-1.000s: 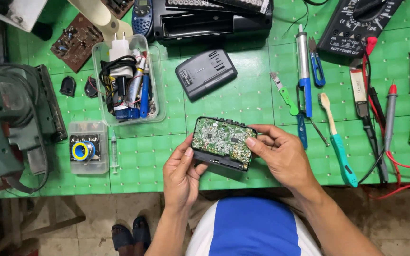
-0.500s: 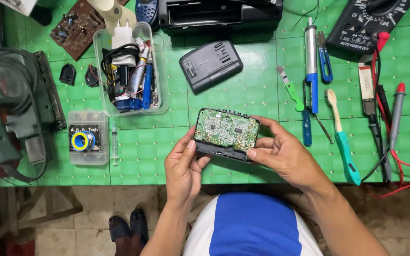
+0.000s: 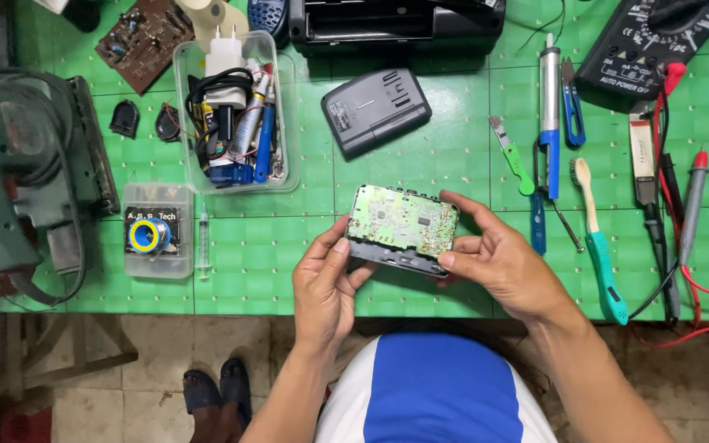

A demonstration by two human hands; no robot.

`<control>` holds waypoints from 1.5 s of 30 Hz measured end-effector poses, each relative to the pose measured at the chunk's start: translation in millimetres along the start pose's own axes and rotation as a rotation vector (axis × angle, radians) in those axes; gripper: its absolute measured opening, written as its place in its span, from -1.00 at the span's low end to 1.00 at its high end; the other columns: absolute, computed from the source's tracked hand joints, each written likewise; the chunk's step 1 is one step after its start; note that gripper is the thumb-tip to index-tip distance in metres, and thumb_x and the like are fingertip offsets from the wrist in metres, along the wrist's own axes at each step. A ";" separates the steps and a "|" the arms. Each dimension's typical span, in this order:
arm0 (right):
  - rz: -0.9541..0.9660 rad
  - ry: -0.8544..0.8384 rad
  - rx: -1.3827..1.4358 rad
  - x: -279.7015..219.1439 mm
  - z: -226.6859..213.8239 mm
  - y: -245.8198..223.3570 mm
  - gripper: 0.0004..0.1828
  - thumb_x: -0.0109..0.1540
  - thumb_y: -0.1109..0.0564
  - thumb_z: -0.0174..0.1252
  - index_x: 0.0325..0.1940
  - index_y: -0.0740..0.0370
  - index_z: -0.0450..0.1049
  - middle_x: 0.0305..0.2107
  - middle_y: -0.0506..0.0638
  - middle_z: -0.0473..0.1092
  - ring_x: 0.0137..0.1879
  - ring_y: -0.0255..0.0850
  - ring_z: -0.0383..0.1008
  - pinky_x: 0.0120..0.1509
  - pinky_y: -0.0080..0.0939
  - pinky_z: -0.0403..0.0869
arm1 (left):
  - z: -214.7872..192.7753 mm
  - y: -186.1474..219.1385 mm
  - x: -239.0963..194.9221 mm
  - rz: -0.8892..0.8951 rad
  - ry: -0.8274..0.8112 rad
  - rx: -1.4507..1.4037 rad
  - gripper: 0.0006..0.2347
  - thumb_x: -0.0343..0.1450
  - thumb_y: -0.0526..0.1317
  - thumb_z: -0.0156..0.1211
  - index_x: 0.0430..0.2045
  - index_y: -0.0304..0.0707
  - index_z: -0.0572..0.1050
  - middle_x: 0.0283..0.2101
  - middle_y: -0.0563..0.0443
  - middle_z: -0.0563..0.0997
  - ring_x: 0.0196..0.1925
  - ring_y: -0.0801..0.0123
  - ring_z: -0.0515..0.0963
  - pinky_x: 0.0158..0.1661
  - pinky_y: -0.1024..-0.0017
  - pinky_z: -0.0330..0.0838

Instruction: Cleaning and inspecting the internal circuit board and mechanical components of a portable electronic device on a workbench.

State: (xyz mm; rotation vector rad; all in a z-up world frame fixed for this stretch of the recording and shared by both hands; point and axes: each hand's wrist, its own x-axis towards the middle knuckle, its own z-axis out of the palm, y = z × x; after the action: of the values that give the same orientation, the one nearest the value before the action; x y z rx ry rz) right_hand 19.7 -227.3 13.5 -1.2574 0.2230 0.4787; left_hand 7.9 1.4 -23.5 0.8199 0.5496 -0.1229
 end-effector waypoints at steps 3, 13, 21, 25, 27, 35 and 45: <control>0.009 -0.016 0.081 2.9 -4.2 -0.8 -0.12 0.15 0.34 0.25 0.55 0.15 0.15 -0.51 0.12 0.46 -0.44 -0.17 0.59 -0.27 -0.05 0.69 | -19.0 -12.2 6.6 -0.013 -0.031 0.005 -0.67 0.46 -0.37 0.12 0.11 -0.59 0.44 -0.04 -0.33 0.65 -0.12 0.12 0.72 -0.19 0.27 0.74; 0.029 -0.109 0.097 5.1 -17.5 -14.6 -0.14 0.15 0.29 0.13 0.57 0.20 0.14 -0.63 -0.18 0.23 -0.55 -0.48 0.20 -0.40 -0.40 0.50 | -6.6 -4.1 -17.6 0.062 -0.155 -0.014 -0.61 0.34 -0.42 0.30 0.04 -0.60 0.40 -0.02 -0.42 0.62 -0.10 0.02 0.70 -0.17 0.13 0.73; 0.154 -0.200 0.163 5.4 -15.3 -21.6 -0.13 0.20 0.19 0.10 0.62 0.19 0.07 -0.03 0.08 0.52 0.03 -0.18 0.50 0.06 -0.25 0.43 | 9.2 6.4 -35.0 0.134 -0.350 0.039 -0.60 0.32 -0.37 0.43 0.00 -0.45 0.41 -0.04 -0.31 0.60 0.01 0.13 0.58 -0.07 0.24 0.61; 0.161 -0.187 0.159 5.5 -14.4 -22.0 -0.14 0.19 0.22 0.08 0.61 0.19 0.10 -0.04 0.11 0.52 0.00 -0.15 0.50 0.04 -0.23 0.45 | 13.8 6.6 -36.2 0.144 -0.344 0.048 -0.59 0.31 -0.33 0.46 -0.02 -0.41 0.41 -0.05 -0.27 0.60 0.00 0.14 0.58 -0.04 0.24 0.58; 0.186 -0.165 0.156 6.1 -14.0 -21.8 -0.11 0.15 0.21 0.07 0.61 0.19 0.11 0.05 0.17 0.50 0.05 -0.10 0.50 0.06 -0.18 0.45 | 16.7 8.7 -37.7 0.153 -0.340 0.081 -0.59 0.30 -0.31 0.47 -0.03 -0.39 0.43 -0.06 -0.24 0.61 -0.03 0.13 0.59 -0.06 0.22 0.59; 0.175 -0.177 0.144 6.3 -13.4 -20.4 -0.13 0.17 0.20 0.06 0.61 0.18 0.12 -0.04 0.12 0.52 -0.02 -0.16 0.51 0.01 -0.28 0.42 | 16.6 9.2 -40.2 0.159 -0.330 0.099 -0.60 0.29 -0.33 0.46 -0.03 -0.40 0.44 0.01 -0.22 0.56 0.00 0.14 0.59 -0.02 0.20 0.61; 0.163 -0.163 0.128 4.7 -14.3 -16.5 -0.12 0.17 0.22 0.06 0.62 0.12 0.09 -0.05 0.15 0.53 -0.05 -0.13 0.51 0.00 -0.18 0.43 | 20.2 18.3 -47.4 0.156 -0.341 0.168 -0.61 0.35 -0.37 0.37 0.05 -0.49 0.44 0.00 -0.26 0.59 0.11 0.19 0.56 0.02 0.21 0.64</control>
State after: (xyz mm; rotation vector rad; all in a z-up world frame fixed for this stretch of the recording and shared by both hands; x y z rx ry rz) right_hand 32.8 -243.5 21.4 -1.0740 0.2158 0.6931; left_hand -18.5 -5.5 23.8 0.9781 0.1537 -0.1631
